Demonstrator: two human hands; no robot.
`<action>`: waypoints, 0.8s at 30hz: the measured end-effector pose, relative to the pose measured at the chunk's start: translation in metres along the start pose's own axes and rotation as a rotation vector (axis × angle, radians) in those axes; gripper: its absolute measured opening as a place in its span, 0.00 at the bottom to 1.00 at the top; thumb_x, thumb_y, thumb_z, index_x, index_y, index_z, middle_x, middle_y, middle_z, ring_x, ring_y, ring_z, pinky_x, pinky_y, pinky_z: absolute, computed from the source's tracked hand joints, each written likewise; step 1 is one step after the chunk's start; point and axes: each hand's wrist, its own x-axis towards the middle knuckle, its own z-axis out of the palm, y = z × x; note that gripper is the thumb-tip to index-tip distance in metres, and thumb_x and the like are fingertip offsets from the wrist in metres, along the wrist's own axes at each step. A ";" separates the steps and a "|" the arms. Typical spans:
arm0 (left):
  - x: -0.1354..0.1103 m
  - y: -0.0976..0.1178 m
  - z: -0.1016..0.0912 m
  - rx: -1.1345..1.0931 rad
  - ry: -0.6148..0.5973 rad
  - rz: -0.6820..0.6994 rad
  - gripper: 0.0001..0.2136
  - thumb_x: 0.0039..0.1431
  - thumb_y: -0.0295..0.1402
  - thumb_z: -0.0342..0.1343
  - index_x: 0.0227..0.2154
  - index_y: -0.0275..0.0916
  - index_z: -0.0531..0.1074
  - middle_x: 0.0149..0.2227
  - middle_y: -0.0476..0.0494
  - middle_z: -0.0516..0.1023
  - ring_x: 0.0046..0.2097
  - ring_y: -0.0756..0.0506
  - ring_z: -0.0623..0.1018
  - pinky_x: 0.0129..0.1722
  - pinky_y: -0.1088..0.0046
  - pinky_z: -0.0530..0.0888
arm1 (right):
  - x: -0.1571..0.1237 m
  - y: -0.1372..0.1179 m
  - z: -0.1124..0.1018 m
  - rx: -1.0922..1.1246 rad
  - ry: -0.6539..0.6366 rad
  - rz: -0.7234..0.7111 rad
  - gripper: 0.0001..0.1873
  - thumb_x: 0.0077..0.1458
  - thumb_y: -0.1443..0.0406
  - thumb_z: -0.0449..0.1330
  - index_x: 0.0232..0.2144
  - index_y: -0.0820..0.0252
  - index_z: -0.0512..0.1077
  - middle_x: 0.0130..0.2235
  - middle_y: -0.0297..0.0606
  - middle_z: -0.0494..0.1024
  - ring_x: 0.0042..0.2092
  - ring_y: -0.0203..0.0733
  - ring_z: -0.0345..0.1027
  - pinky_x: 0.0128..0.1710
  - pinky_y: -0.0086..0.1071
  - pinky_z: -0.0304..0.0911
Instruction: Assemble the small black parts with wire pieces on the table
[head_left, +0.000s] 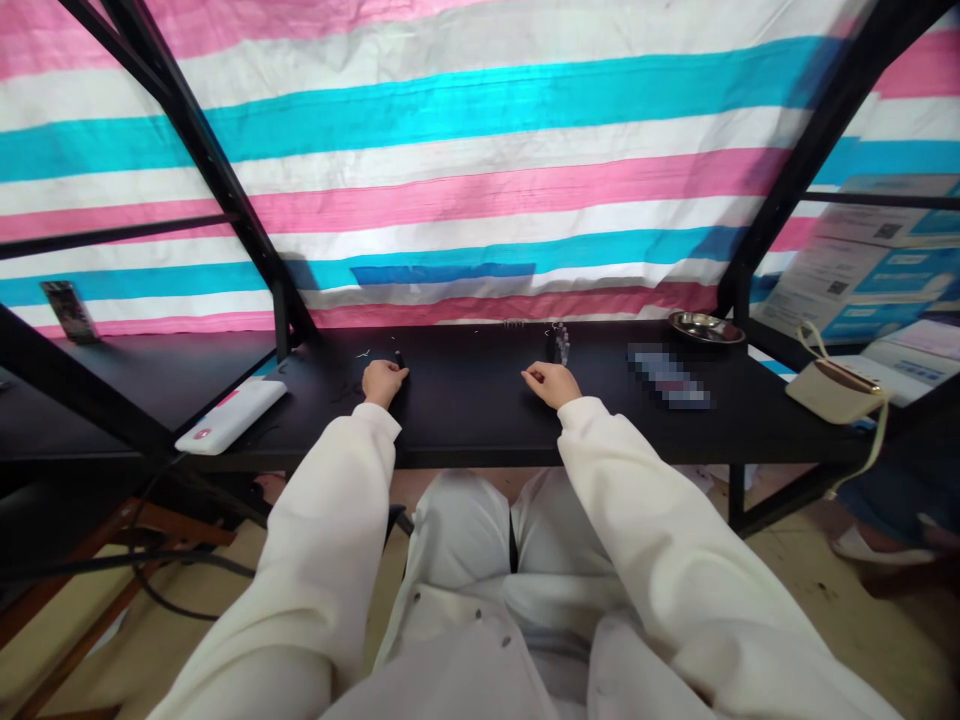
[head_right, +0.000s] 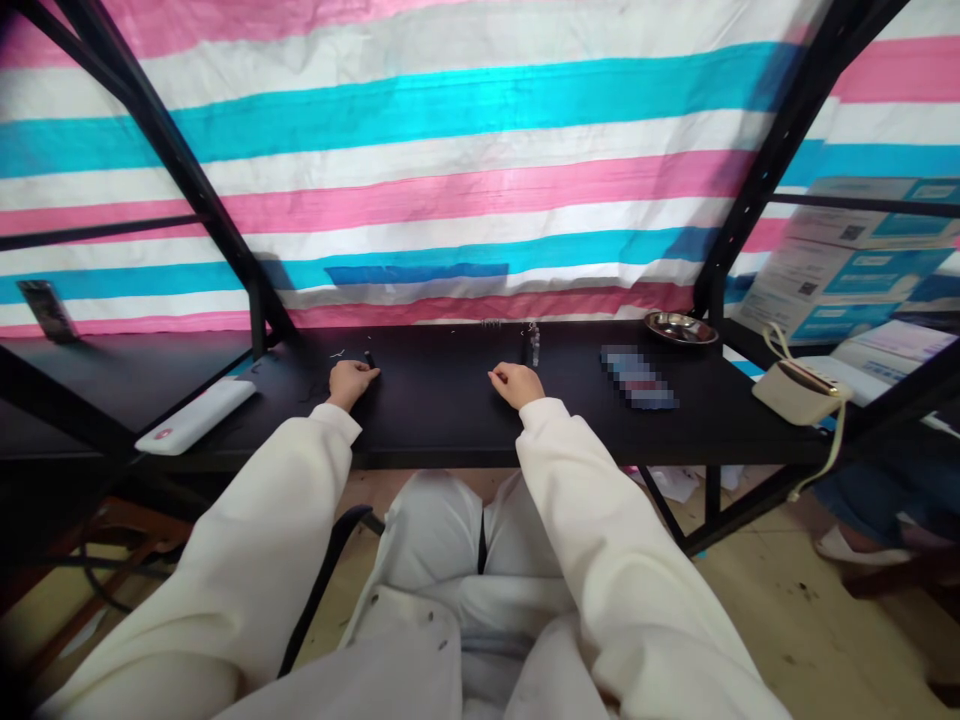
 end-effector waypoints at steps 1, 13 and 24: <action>0.000 0.001 0.000 0.002 -0.004 0.003 0.12 0.45 0.39 0.59 0.30 0.38 0.77 0.35 0.39 0.79 0.41 0.41 0.76 0.38 0.71 0.70 | 0.000 0.000 0.000 -0.001 -0.004 0.004 0.12 0.55 0.59 0.52 0.29 0.57 0.73 0.27 0.35 0.75 0.29 0.36 0.66 0.31 0.27 0.55; -0.001 0.010 0.011 0.012 0.013 0.024 0.13 0.47 0.41 0.58 0.33 0.40 0.77 0.38 0.41 0.79 0.43 0.41 0.76 0.40 0.70 0.69 | 0.001 0.001 -0.004 -0.058 -0.031 0.173 0.10 0.54 0.60 0.54 0.30 0.56 0.74 0.30 0.36 0.76 0.32 0.38 0.68 0.31 0.29 0.56; -0.006 0.027 0.020 0.004 -0.016 0.046 0.13 0.47 0.42 0.59 0.33 0.41 0.77 0.38 0.41 0.79 0.43 0.40 0.76 0.41 0.69 0.68 | 0.002 0.023 0.001 -0.131 0.029 0.447 0.07 0.50 0.64 0.56 0.29 0.56 0.74 0.34 0.40 0.77 0.38 0.43 0.69 0.36 0.33 0.60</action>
